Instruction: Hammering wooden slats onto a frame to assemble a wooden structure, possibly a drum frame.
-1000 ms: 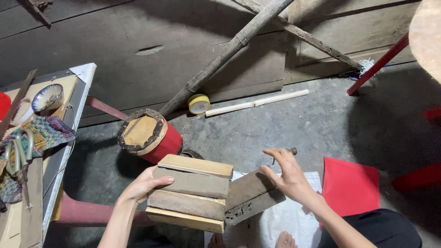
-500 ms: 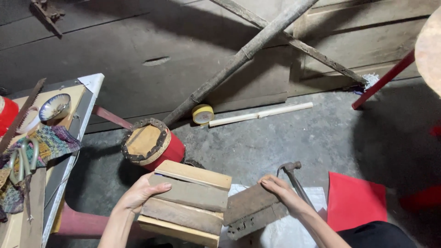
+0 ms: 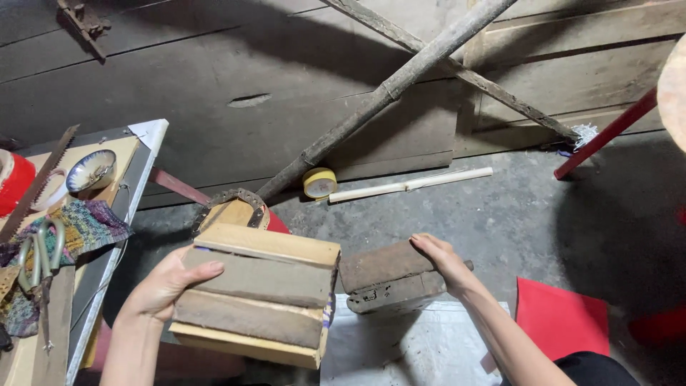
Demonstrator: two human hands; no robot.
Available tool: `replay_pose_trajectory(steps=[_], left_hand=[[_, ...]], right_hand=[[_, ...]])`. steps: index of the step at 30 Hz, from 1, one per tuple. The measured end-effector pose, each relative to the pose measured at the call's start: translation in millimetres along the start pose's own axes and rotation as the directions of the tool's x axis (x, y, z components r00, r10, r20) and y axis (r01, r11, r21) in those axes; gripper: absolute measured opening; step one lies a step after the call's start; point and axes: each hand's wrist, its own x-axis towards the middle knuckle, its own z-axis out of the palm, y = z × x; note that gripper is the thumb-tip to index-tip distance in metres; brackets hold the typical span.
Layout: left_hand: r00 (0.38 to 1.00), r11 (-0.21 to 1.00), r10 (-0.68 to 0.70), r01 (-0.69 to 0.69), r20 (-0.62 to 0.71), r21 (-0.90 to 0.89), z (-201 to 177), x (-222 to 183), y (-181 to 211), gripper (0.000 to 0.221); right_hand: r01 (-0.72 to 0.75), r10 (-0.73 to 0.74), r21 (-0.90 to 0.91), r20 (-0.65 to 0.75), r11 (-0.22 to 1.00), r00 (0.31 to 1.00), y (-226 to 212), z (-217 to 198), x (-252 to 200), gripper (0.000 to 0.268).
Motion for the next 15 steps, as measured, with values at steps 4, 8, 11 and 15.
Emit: replay_pose_trajectory(steps=[4,8,11,15], left_hand=[[0.980,0.982,0.188,-0.188,0.069,-0.005,23.3,12.2,15.2,0.036],[0.977,0.979,0.204,-0.205,0.068,0.010,40.5,41.0,13.9,0.044],[0.960,0.966,0.256,-0.251,0.112,-0.055,56.4,59.9,7.8,0.051],[0.977,0.983,0.172,-0.162,0.129,-0.086,74.3,72.9,-8.9,0.051]], right_hand=[[0.004,-0.005,0.123,0.007,0.992,1.000,32.9,-6.3,32.3,0.047],[-0.102,0.107,0.169,-0.018,0.980,0.994,1.5,-17.2,14.0,0.076],[-0.098,0.104,0.185,-0.025,0.978,0.994,34.4,-39.8,57.4,0.081],[-0.109,0.111,0.168,-0.007,0.980,0.994,29.3,-31.8,57.8,0.085]])
